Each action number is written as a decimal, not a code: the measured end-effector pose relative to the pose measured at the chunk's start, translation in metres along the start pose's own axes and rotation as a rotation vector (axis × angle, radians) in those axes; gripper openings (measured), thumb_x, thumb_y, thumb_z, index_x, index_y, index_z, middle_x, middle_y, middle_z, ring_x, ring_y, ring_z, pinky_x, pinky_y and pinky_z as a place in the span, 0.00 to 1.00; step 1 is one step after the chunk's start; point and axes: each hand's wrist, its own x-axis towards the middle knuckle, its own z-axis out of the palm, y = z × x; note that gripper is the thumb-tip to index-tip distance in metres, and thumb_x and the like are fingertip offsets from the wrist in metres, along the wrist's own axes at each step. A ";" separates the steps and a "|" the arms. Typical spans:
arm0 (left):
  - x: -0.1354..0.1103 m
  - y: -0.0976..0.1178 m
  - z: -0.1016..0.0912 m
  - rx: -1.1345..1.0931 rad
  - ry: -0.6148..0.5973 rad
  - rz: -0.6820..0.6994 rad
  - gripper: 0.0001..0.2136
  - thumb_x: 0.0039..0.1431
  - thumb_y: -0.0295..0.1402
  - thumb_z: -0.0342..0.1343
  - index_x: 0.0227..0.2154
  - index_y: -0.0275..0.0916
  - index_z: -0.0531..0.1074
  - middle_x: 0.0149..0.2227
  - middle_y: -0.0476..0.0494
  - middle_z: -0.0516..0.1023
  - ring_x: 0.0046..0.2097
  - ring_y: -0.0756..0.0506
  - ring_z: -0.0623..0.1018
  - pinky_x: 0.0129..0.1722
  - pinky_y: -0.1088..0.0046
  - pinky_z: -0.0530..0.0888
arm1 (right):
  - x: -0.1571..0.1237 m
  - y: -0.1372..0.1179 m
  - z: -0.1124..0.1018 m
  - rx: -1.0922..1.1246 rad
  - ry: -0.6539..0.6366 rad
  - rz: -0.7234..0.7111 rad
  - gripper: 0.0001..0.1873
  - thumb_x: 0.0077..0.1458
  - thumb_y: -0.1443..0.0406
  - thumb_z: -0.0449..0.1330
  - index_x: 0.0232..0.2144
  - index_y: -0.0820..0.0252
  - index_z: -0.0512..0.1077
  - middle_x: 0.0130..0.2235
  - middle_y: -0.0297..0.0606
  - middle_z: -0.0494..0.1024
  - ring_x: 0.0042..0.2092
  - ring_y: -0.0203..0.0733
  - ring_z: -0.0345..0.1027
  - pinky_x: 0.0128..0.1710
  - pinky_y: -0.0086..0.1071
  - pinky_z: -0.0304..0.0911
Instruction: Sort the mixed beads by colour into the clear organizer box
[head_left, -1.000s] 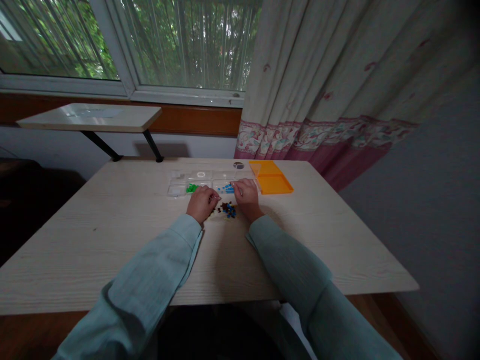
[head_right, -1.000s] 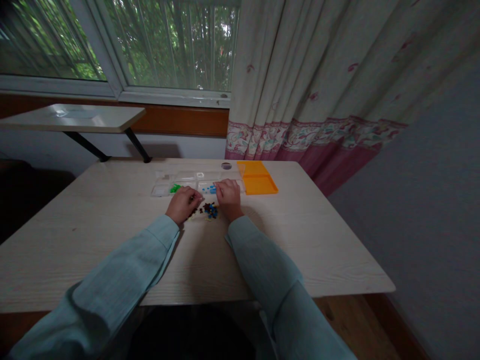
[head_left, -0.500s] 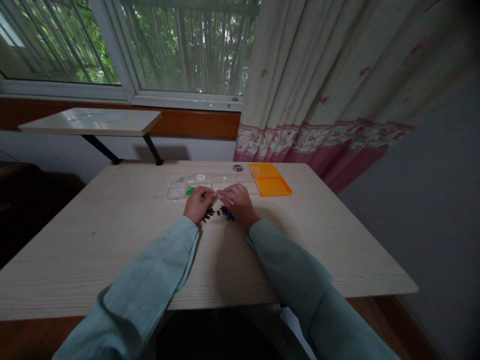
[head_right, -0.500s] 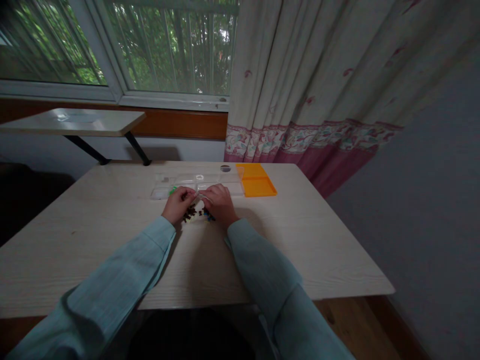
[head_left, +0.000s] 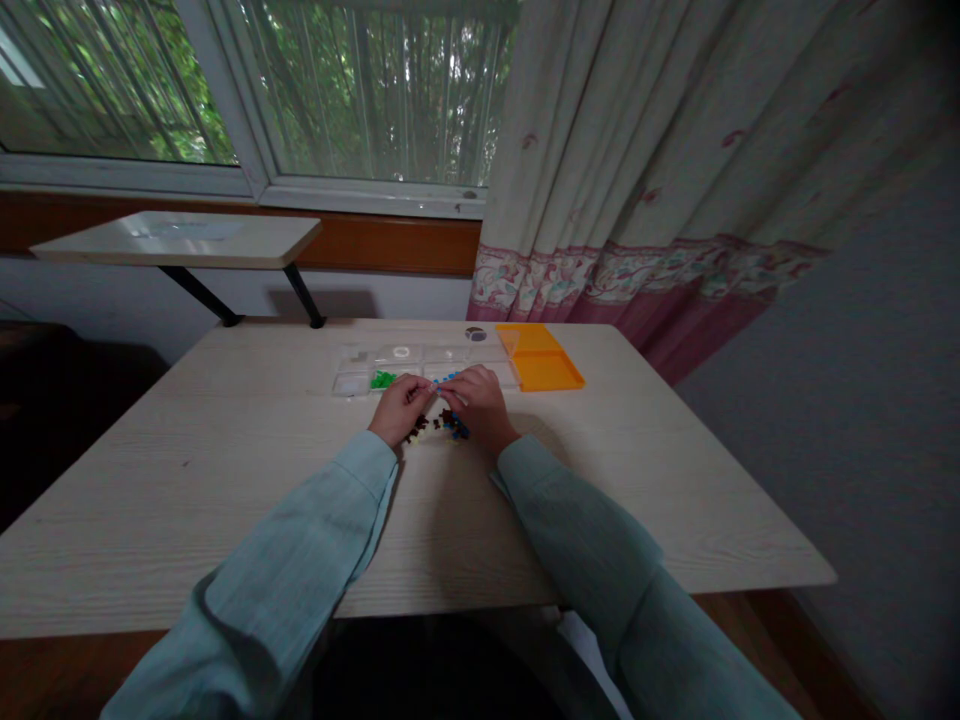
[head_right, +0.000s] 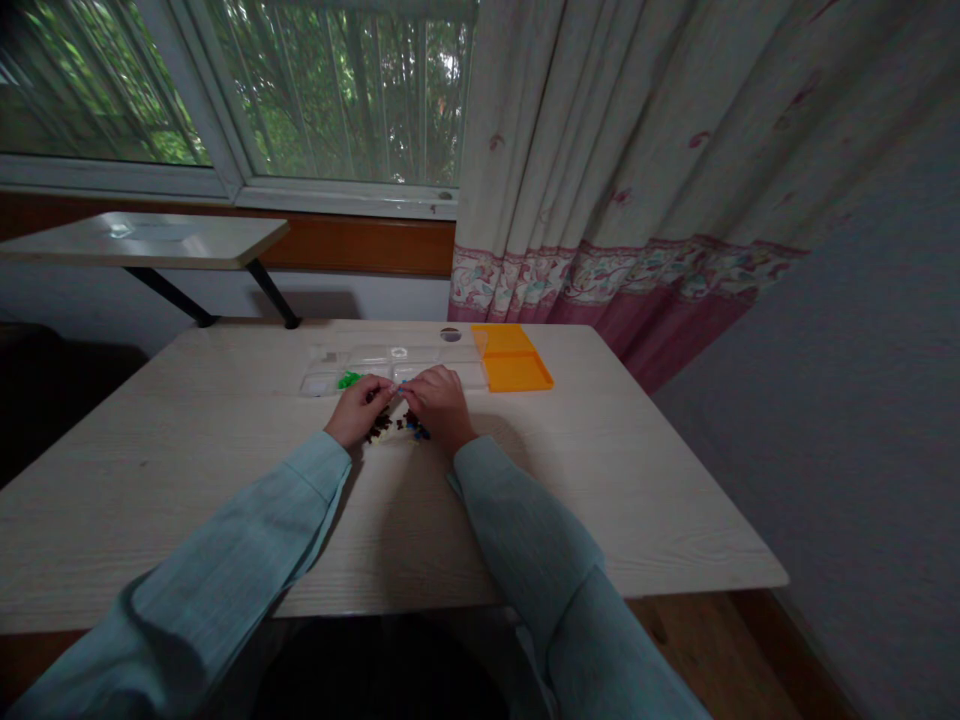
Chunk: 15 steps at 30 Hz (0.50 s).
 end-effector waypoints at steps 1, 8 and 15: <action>0.000 0.000 0.000 0.015 -0.005 0.009 0.12 0.59 0.42 0.53 0.32 0.39 0.76 0.31 0.45 0.73 0.36 0.46 0.72 0.39 0.68 0.69 | 0.000 0.001 0.001 0.004 0.003 0.002 0.10 0.59 0.59 0.59 0.37 0.54 0.79 0.36 0.38 0.78 0.43 0.42 0.64 0.45 0.37 0.53; -0.001 0.006 -0.002 0.122 0.018 0.048 0.10 0.61 0.37 0.52 0.35 0.38 0.76 0.34 0.43 0.74 0.38 0.46 0.73 0.41 0.68 0.70 | 0.001 0.019 0.004 0.035 0.107 0.121 0.10 0.59 0.59 0.59 0.34 0.55 0.78 0.34 0.37 0.78 0.42 0.42 0.64 0.45 0.37 0.55; -0.005 0.012 0.000 0.246 -0.105 0.174 0.08 0.60 0.35 0.53 0.34 0.39 0.76 0.34 0.43 0.75 0.41 0.44 0.72 0.45 0.64 0.69 | 0.000 0.035 0.006 -0.044 0.210 0.331 0.10 0.56 0.59 0.59 0.33 0.55 0.79 0.37 0.39 0.75 0.43 0.44 0.62 0.47 0.38 0.54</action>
